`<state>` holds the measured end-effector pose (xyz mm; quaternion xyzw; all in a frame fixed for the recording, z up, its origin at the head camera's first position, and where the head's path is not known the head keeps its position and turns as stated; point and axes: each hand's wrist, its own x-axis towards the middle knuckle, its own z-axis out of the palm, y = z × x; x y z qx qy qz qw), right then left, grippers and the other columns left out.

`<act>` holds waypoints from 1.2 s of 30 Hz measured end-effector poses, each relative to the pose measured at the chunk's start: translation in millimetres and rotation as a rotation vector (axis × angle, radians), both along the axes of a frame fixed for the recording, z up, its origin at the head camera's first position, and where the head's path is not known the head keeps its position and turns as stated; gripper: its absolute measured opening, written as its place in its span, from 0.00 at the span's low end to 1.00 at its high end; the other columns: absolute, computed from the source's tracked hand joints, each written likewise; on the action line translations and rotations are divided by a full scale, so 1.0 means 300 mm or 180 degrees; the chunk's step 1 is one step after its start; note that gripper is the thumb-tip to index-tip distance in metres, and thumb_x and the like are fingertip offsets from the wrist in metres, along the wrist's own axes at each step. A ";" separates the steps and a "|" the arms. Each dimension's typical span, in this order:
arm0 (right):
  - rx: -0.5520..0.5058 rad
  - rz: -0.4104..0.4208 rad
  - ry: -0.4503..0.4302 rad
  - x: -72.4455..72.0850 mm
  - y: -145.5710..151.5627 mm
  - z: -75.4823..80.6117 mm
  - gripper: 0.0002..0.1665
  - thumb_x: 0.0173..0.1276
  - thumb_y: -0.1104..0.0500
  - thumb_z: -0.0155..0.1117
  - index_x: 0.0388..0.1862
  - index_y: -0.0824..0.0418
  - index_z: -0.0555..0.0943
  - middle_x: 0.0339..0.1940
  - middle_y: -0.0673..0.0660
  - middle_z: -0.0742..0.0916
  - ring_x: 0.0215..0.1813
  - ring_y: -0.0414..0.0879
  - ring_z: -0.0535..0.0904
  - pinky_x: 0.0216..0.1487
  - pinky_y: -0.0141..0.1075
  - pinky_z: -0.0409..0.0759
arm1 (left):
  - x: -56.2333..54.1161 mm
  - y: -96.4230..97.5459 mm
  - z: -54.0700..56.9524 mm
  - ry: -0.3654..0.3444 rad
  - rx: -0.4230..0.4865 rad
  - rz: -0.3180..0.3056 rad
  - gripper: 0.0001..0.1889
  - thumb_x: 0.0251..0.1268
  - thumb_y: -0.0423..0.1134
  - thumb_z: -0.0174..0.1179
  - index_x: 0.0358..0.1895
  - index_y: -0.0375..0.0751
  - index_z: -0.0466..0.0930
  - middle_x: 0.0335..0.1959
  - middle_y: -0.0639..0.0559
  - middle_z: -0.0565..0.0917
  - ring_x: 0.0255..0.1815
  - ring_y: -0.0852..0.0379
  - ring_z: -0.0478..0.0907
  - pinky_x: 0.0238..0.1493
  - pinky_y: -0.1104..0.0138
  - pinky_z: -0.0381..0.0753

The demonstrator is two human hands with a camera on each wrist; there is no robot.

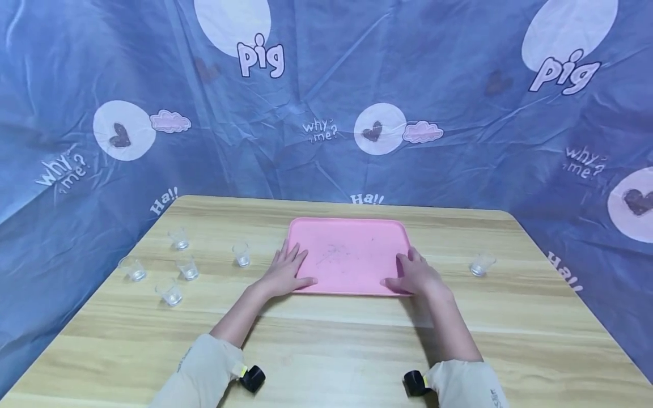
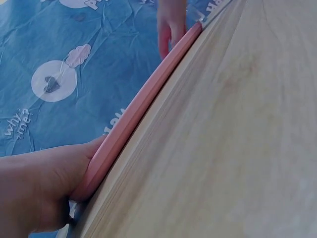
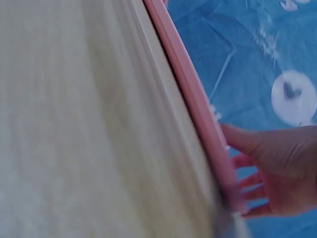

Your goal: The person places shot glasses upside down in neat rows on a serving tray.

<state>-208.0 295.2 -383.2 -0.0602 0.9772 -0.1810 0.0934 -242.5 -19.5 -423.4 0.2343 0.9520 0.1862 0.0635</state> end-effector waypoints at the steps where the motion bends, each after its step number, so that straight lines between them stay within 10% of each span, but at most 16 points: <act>1: -0.0068 -0.0005 0.0118 -0.013 0.010 -0.021 0.54 0.56 0.36 0.62 0.66 0.73 0.58 0.67 0.77 0.51 0.64 0.75 0.48 0.57 0.65 0.54 | 0.000 -0.001 -0.002 0.0009 0.0003 0.0006 0.44 0.58 0.64 0.50 0.70 0.36 0.53 0.71 0.38 0.45 0.69 0.40 0.26 0.65 0.49 0.32; 9: -0.0318 -0.0047 0.0763 -0.071 0.060 -0.129 0.47 0.61 0.37 0.58 0.67 0.68 0.61 0.70 0.72 0.51 0.67 0.71 0.46 0.59 0.64 0.48 | 0.002 -0.003 0.001 0.0007 0.0000 0.0007 0.44 0.58 0.65 0.50 0.70 0.36 0.53 0.71 0.38 0.45 0.69 0.40 0.26 0.65 0.49 0.32; 36: 0.0037 0.0111 -0.0176 0.022 -0.019 0.020 0.48 0.63 0.44 0.59 0.63 0.80 0.55 0.64 0.83 0.47 0.57 0.80 0.56 0.54 0.63 0.60 | 0.075 0.006 0.099 -0.0183 -0.0530 -0.0152 0.43 0.58 0.59 0.56 0.68 0.32 0.56 0.69 0.33 0.50 0.69 0.34 0.35 0.66 0.54 0.43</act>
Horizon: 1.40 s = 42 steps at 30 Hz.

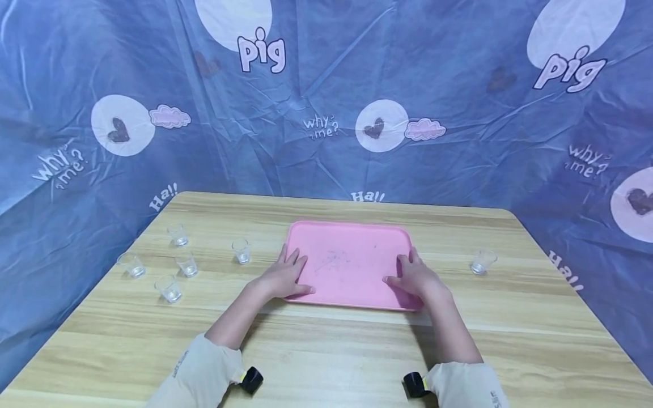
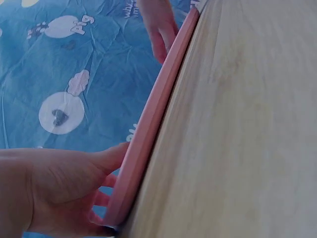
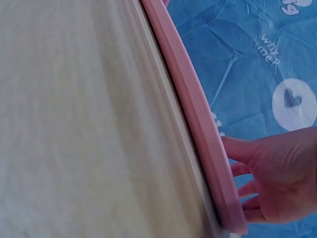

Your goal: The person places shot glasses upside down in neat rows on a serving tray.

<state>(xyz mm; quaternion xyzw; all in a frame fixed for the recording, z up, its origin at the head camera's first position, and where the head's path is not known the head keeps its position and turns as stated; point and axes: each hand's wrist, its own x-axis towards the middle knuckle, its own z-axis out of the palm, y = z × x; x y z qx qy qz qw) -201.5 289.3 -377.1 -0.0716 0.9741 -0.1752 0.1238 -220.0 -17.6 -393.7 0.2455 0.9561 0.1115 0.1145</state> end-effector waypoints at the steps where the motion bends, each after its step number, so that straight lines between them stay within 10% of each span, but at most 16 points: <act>1: 0.0015 -0.0005 -0.0038 0.003 -0.004 0.004 0.48 0.63 0.44 0.59 0.63 0.80 0.55 0.64 0.83 0.47 0.57 0.79 0.57 0.54 0.63 0.61 | 0.002 -0.001 0.005 -0.0016 -0.0022 -0.0009 0.42 0.58 0.59 0.57 0.68 0.32 0.57 0.69 0.33 0.51 0.69 0.34 0.36 0.66 0.54 0.44; 6: 0.0131 0.0012 -0.0052 0.016 -0.017 0.018 0.47 0.61 0.44 0.62 0.61 0.80 0.57 0.62 0.84 0.51 0.53 0.78 0.64 0.50 0.61 0.66 | -0.015 -0.014 0.011 0.0053 0.0151 0.0059 0.39 0.56 0.55 0.61 0.65 0.34 0.62 0.67 0.35 0.57 0.68 0.35 0.44 0.64 0.51 0.52; 11: 0.0163 0.0052 0.0139 0.015 -0.017 0.020 0.44 0.59 0.46 0.64 0.58 0.79 0.63 0.57 0.83 0.59 0.51 0.76 0.68 0.49 0.60 0.68 | -0.056 -0.026 -0.009 0.0229 0.0811 0.0546 0.34 0.59 0.48 0.60 0.65 0.34 0.62 0.62 0.36 0.62 0.64 0.41 0.56 0.58 0.51 0.65; 21: 0.0058 0.0028 0.0165 -0.009 0.005 0.013 0.42 0.57 0.48 0.66 0.58 0.77 0.66 0.57 0.82 0.62 0.54 0.74 0.66 0.52 0.60 0.67 | -0.103 -0.073 -0.015 -0.0352 0.2143 0.1524 0.26 0.52 0.23 0.56 0.59 0.24 0.67 0.46 0.35 0.74 0.43 0.44 0.76 0.44 0.59 0.77; 27: 0.0042 0.0040 0.0180 -0.006 0.017 0.015 0.42 0.55 0.49 0.68 0.57 0.78 0.67 0.54 0.81 0.64 0.52 0.73 0.67 0.52 0.59 0.67 | -0.105 -0.086 -0.013 -0.0810 0.2537 0.1596 0.26 0.49 0.17 0.51 0.58 0.25 0.69 0.40 0.40 0.77 0.25 0.55 0.75 0.21 0.69 0.78; 42: -0.0011 0.0136 0.0309 -0.015 0.077 0.015 0.43 0.52 0.49 0.70 0.55 0.78 0.67 0.54 0.82 0.63 0.52 0.76 0.66 0.50 0.61 0.66 | -0.097 -0.053 -0.028 -0.0956 0.2836 0.1526 0.27 0.53 0.18 0.53 0.61 0.25 0.65 0.47 0.37 0.76 0.27 0.54 0.77 0.23 0.67 0.79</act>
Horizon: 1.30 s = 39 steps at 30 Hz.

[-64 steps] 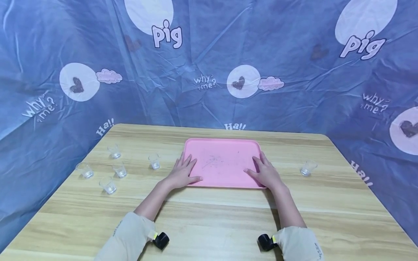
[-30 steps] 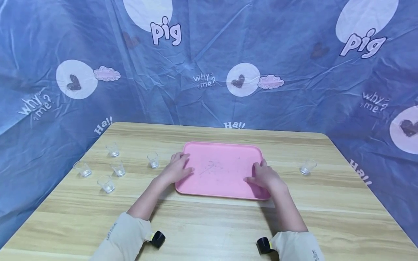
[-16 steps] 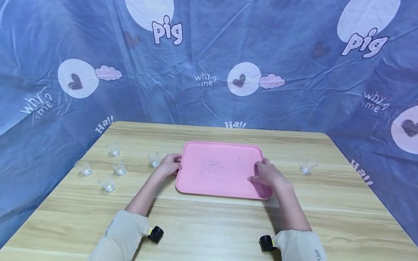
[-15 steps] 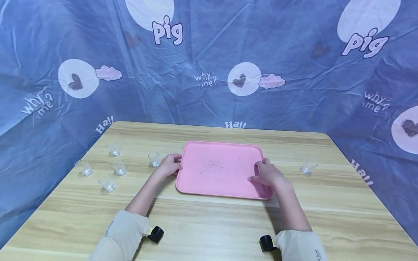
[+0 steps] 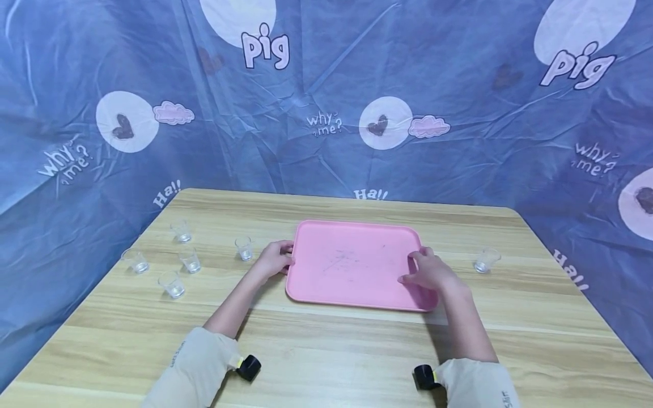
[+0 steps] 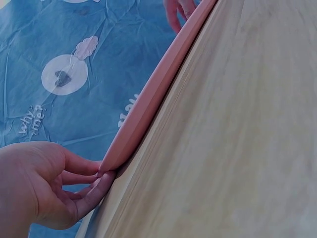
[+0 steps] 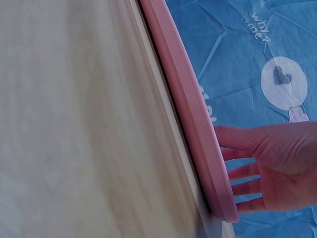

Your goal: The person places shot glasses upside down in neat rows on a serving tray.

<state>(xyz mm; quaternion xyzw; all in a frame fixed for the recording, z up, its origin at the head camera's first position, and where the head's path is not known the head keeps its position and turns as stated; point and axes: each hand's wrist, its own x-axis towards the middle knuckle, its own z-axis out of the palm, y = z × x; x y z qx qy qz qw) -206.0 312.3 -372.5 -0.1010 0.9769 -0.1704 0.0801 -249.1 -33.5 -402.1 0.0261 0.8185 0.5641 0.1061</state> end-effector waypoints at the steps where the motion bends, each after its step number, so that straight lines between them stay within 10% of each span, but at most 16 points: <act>1: -0.0043 0.0014 0.0034 -0.003 0.008 0.001 0.42 0.52 0.50 0.70 0.56 0.78 0.67 0.54 0.83 0.64 0.53 0.76 0.65 0.50 0.62 0.65 | 0.000 0.002 -0.001 -0.0009 0.0016 0.0008 0.27 0.53 0.18 0.54 0.61 0.26 0.65 0.47 0.37 0.76 0.28 0.53 0.77 0.24 0.67 0.79; 7: -0.0845 -0.0320 0.1011 -0.023 0.098 0.031 0.32 0.61 0.61 0.64 0.60 0.74 0.66 0.58 0.78 0.68 0.59 0.73 0.61 0.56 0.62 0.57 | -0.002 0.004 -0.010 -0.0007 0.0086 -0.0009 0.27 0.53 0.18 0.54 0.61 0.26 0.65 0.46 0.37 0.76 0.28 0.53 0.77 0.24 0.67 0.80; 12: -0.1454 -0.1302 0.1893 -0.001 0.214 0.057 0.30 0.63 0.62 0.61 0.62 0.69 0.67 0.62 0.71 0.69 0.64 0.65 0.59 0.64 0.51 0.53 | -0.007 0.005 -0.012 0.0022 0.0137 -0.0038 0.27 0.53 0.18 0.53 0.60 0.26 0.65 0.45 0.37 0.76 0.27 0.53 0.77 0.24 0.67 0.80; 18: -0.2113 -0.2151 0.1492 0.030 0.347 0.002 0.38 0.63 0.52 0.60 0.70 0.57 0.59 0.69 0.54 0.64 0.69 0.51 0.53 0.67 0.36 0.49 | -0.008 0.001 -0.006 -0.0006 0.0148 -0.0030 0.27 0.53 0.18 0.54 0.61 0.26 0.65 0.46 0.37 0.75 0.28 0.52 0.76 0.24 0.67 0.80; 26: -0.2277 -0.1921 0.0824 0.064 0.422 -0.085 0.48 0.65 0.51 0.60 0.73 0.60 0.44 0.69 0.60 0.60 0.65 0.45 0.59 0.60 0.25 0.58 | -0.008 -0.003 -0.008 -0.0045 0.0208 -0.0031 0.27 0.53 0.18 0.54 0.60 0.26 0.65 0.47 0.36 0.74 0.28 0.52 0.76 0.25 0.66 0.80; 33: -0.2287 -0.1753 0.0818 0.068 0.437 -0.123 0.47 0.63 0.55 0.62 0.70 0.72 0.47 0.36 0.32 0.71 0.37 0.20 0.66 0.37 0.15 0.65 | -0.008 -0.005 -0.013 -0.0051 0.0224 -0.0033 0.27 0.52 0.18 0.53 0.60 0.26 0.65 0.47 0.36 0.74 0.29 0.52 0.76 0.26 0.66 0.80; 39: -0.1881 -0.1653 0.0955 0.072 0.435 -0.140 0.38 0.64 0.54 0.61 0.63 0.76 0.59 0.31 0.31 0.72 0.33 0.18 0.65 0.34 0.16 0.64 | -0.005 -0.007 -0.012 -0.0086 0.0285 -0.0024 0.27 0.51 0.17 0.53 0.60 0.26 0.66 0.47 0.36 0.74 0.28 0.52 0.76 0.26 0.65 0.80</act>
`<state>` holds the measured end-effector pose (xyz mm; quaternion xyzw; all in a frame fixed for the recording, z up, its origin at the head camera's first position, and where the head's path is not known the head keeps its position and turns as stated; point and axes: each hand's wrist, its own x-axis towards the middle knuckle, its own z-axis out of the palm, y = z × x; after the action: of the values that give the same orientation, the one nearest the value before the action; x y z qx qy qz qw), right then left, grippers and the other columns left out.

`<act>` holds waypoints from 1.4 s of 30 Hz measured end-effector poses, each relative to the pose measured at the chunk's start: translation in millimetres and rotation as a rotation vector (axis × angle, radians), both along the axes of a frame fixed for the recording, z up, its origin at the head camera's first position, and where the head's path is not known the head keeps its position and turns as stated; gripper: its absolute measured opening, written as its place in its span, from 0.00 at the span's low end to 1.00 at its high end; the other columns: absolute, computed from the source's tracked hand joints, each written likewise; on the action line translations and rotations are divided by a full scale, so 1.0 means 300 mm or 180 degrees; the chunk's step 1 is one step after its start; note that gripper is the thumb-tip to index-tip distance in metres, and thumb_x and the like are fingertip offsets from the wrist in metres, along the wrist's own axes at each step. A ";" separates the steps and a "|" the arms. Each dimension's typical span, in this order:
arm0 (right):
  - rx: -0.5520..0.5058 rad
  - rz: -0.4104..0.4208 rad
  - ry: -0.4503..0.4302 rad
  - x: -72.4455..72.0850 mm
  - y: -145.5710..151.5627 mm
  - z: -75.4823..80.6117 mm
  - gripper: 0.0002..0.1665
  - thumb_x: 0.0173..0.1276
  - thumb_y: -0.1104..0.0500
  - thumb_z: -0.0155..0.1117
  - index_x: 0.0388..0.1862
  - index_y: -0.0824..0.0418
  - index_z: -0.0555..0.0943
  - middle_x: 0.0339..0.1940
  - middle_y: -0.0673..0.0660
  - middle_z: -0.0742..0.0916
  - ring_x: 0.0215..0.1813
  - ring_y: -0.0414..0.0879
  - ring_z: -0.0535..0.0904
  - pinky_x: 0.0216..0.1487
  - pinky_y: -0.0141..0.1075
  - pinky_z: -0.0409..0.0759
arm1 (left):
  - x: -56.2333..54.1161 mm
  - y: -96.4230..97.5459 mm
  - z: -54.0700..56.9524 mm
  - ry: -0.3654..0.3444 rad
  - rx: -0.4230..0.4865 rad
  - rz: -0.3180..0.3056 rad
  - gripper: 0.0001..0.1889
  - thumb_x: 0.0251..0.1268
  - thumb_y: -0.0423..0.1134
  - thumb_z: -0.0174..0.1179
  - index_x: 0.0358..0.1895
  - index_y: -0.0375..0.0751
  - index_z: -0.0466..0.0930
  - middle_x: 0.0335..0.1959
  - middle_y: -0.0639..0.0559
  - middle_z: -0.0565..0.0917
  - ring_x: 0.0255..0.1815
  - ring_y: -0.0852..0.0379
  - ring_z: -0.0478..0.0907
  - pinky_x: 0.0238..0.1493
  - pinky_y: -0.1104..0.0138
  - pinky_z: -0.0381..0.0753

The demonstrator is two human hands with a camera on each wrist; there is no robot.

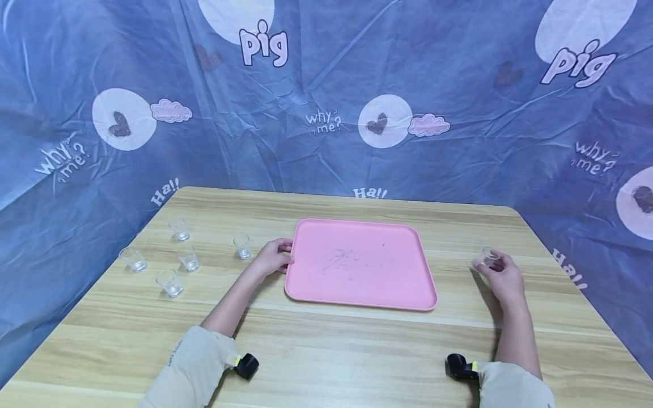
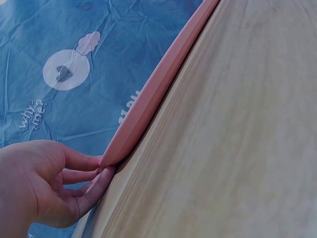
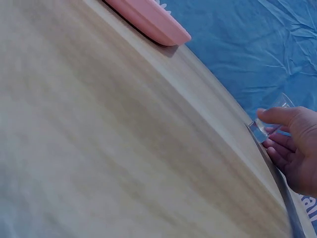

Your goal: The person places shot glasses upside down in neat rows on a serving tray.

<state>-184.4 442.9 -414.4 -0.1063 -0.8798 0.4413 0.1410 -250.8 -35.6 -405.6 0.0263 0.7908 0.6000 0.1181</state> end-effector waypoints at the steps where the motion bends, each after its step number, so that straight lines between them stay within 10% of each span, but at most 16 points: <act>1: 0.0137 -0.0011 -0.0007 0.000 -0.001 -0.001 0.37 0.64 0.54 0.61 0.62 0.76 0.60 0.31 0.35 0.74 0.32 0.18 0.64 0.33 0.16 0.64 | 0.001 -0.001 0.001 -0.0002 0.0009 -0.0001 0.27 0.51 0.17 0.53 0.59 0.26 0.66 0.47 0.35 0.74 0.28 0.52 0.76 0.26 0.65 0.80; 7: 0.0825 -0.0078 -0.0145 0.002 -0.012 0.001 0.33 0.66 0.54 0.56 0.60 0.76 0.64 0.42 0.73 0.77 0.39 0.42 0.72 0.40 0.33 0.67 | -0.001 -0.005 0.002 -0.0039 0.0068 0.0002 0.27 0.51 0.17 0.52 0.59 0.26 0.66 0.47 0.36 0.74 0.25 0.54 0.75 0.26 0.65 0.80; 12: 0.0846 -0.0086 -0.0264 0.001 -0.012 0.005 0.34 0.66 0.53 0.55 0.60 0.77 0.61 0.47 0.79 0.73 0.49 0.68 0.68 0.47 0.54 0.65 | -0.006 -0.007 0.002 -0.0069 0.0131 -0.0011 0.27 0.51 0.17 0.52 0.60 0.26 0.65 0.47 0.36 0.74 0.24 0.55 0.74 0.26 0.66 0.80; 26: 0.1117 -0.0142 -0.0220 0.004 -0.003 0.003 0.28 0.63 0.56 0.59 0.52 0.77 0.66 0.34 0.70 0.77 0.36 0.58 0.71 0.34 0.41 0.65 | -0.049 -0.017 -0.064 0.0011 0.0217 -0.0115 0.28 0.50 0.17 0.54 0.60 0.28 0.66 0.45 0.38 0.74 0.27 0.49 0.78 0.27 0.62 0.81; 42: 0.0992 0.0194 0.0163 -0.042 -0.130 0.119 0.29 0.61 0.57 0.63 0.53 0.75 0.66 0.41 0.70 0.78 0.36 0.40 0.70 0.33 0.26 0.67 | -0.001 -0.006 -0.003 -0.0079 0.0120 -0.0013 0.28 0.52 0.17 0.53 0.61 0.26 0.64 0.49 0.36 0.73 0.28 0.52 0.76 0.28 0.64 0.81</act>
<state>-197.0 404.0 -378.8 -0.0451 -0.9366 0.3060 0.1647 -251.2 -37.4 -406.5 0.0227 0.7777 0.6149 0.1286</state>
